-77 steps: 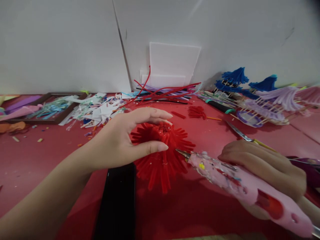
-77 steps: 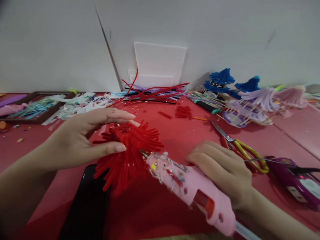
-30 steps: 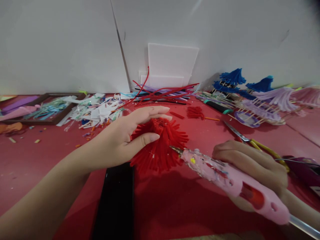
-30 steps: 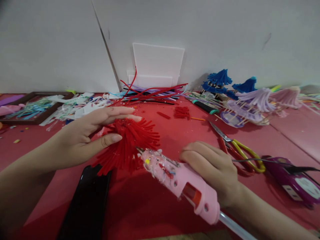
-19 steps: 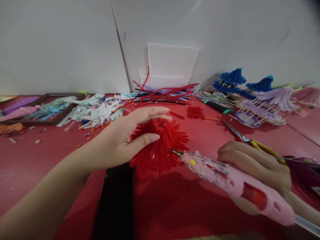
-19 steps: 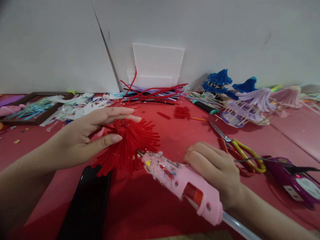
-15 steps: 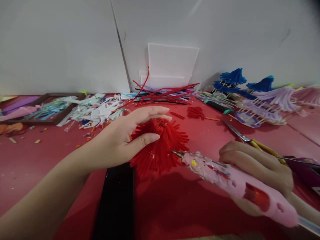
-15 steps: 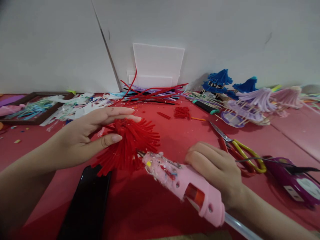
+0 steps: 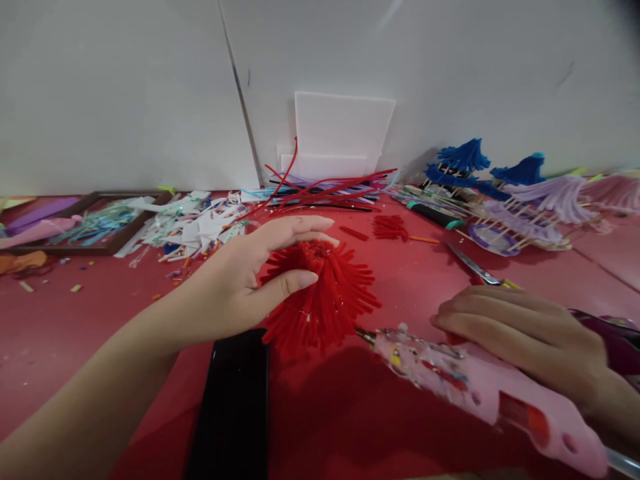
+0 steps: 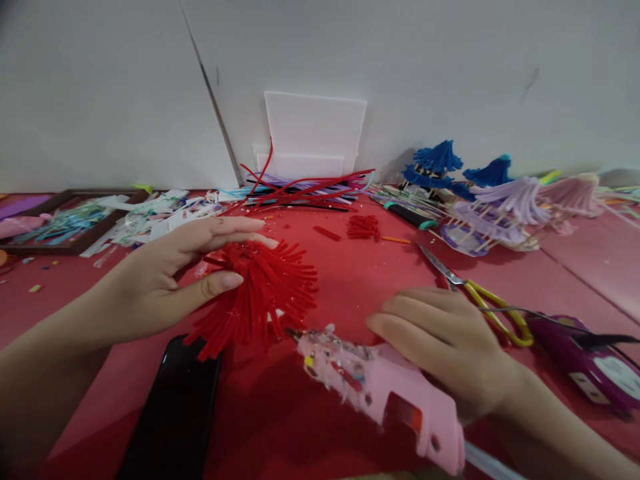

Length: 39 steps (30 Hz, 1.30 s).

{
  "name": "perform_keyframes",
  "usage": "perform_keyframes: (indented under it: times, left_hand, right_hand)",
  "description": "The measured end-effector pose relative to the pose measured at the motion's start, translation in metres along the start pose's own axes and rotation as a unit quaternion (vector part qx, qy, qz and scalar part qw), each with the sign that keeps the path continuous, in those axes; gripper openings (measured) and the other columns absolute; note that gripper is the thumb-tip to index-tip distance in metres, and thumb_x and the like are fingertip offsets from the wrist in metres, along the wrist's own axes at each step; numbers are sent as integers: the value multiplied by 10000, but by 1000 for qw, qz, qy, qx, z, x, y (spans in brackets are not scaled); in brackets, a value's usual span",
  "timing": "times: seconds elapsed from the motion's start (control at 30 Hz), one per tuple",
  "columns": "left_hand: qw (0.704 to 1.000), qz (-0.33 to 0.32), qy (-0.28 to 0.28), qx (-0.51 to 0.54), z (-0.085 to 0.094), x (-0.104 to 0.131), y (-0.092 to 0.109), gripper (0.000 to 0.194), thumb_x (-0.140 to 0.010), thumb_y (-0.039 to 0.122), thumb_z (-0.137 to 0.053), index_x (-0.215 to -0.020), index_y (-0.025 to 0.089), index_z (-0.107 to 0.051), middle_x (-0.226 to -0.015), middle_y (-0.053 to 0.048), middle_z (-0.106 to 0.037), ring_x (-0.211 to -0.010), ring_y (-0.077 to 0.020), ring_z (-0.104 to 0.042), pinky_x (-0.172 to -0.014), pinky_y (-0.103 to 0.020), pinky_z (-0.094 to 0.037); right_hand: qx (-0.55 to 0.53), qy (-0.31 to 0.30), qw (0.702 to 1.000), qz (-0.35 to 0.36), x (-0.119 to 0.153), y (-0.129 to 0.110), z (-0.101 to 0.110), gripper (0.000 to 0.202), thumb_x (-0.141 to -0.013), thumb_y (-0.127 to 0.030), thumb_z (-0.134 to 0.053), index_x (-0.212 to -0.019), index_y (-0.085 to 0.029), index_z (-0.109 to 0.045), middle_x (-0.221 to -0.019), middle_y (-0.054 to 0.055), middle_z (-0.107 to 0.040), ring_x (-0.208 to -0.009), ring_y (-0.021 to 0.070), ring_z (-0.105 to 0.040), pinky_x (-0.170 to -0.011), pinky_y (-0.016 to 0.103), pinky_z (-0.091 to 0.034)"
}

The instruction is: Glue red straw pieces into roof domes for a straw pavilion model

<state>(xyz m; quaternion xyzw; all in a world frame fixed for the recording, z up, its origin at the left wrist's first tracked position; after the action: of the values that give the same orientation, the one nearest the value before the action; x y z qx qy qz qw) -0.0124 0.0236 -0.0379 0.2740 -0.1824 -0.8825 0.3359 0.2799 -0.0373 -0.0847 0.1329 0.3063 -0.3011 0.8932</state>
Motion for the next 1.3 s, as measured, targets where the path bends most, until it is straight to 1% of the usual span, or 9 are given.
perform_keyframes:
  times: [0.1,0.2,0.3,0.4,0.5,0.67,0.93,1.1,1.3]
  left_hand:
    - [1000,12,5,-2,2,2,-1,439,-889,281,-601,-1321,266,-529,-1278,-41,-646,-1224,-222,-582,-1017,-318,-504]
    - [1000,9,3,-5,2,3,-3,405,-876,303,-626,-1277,295,-565,-1276,-27,-645,-1187,-220,-606,-971,-297,-531]
    - [1000,1,-1,-7,3,4,-4,391,-877,317,-634,-1262,292,-570,-1229,-32,-667,-1138,-206,-632,-980,-305,-526]
    - [1000,-6,2,-9,3,3,-3,393,-869,337,-645,-1251,279,-575,-1199,-47,-682,-1107,-213,-647,-982,-330,-529]
    - [1000,-8,5,-6,3,2,-2,393,-859,361,-654,-1237,277,-582,-1182,-46,-693,-1083,-215,-661,-957,-323,-545]
    - [1000,7,21,-13,2,2,-1,420,-853,391,-655,-1242,258,-571,-1187,-50,-692,-1092,-215,-662,-961,-313,-541]
    - [1000,12,17,16,-1,1,7,395,-834,409,-682,-1185,250,-598,-1156,-38,-700,-1059,-203,-664,-942,-306,-548]
    - [999,13,14,37,-1,-1,5,367,-830,401,-689,-1150,233,-624,-1136,-30,-703,-1045,-188,-665,-914,-267,-545]
    - [998,29,18,62,-1,-1,1,390,-808,429,-705,-1136,229,-638,-1110,-36,-708,-1022,-205,-670,-888,-280,-550]
  right_hand:
    - [-2,-16,999,36,10,22,7,288,-946,-332,-348,-1051,-264,-607,-798,69,-697,-693,199,-671,-586,320,-530]
    - [31,-126,989,-69,11,37,-3,265,-843,-265,-489,-1061,-203,-626,-863,105,-711,-743,241,-674,-613,354,-536]
    - [48,-259,947,-182,9,35,-30,319,-775,-113,-475,-1044,-130,-646,-951,148,-707,-876,271,-676,-774,397,-552]
    - [36,-317,925,-205,3,26,-51,304,-819,-82,-431,-1030,-97,-650,-982,169,-678,-910,275,-655,-844,411,-532]
    - [31,-314,927,-203,-10,31,-57,321,-823,-113,-459,-1079,-99,-652,-1013,161,-661,-960,275,-633,-898,423,-496]
    - [52,-280,926,-249,-53,72,-76,333,-899,-151,-406,-1145,-139,-630,-1142,122,-670,-1054,218,-623,-910,328,-476]
    - [65,-385,898,-205,-105,103,-143,260,-918,-312,-579,-1112,-147,-632,-1174,101,-649,-1087,223,-612,-960,432,-483]
    - [56,-397,892,-210,-93,110,-138,205,-870,-302,-636,-991,-138,-664,-1009,74,-694,-942,201,-652,-836,368,-514]
    - [25,-321,912,-253,-74,110,-113,131,-802,-197,-594,-754,-130,-696,-761,92,-721,-732,213,-665,-648,287,-434]
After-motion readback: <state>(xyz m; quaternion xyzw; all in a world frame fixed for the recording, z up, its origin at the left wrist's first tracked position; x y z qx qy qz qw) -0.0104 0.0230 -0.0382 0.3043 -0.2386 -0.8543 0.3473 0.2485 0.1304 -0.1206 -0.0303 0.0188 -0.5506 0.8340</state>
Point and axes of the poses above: each hand's wrist, its own x-axis away from the middle knuckle, its own z-axis out of the back of the hand, y = z × x, the point moved 2 cm from there along -x, towards the middle knuckle
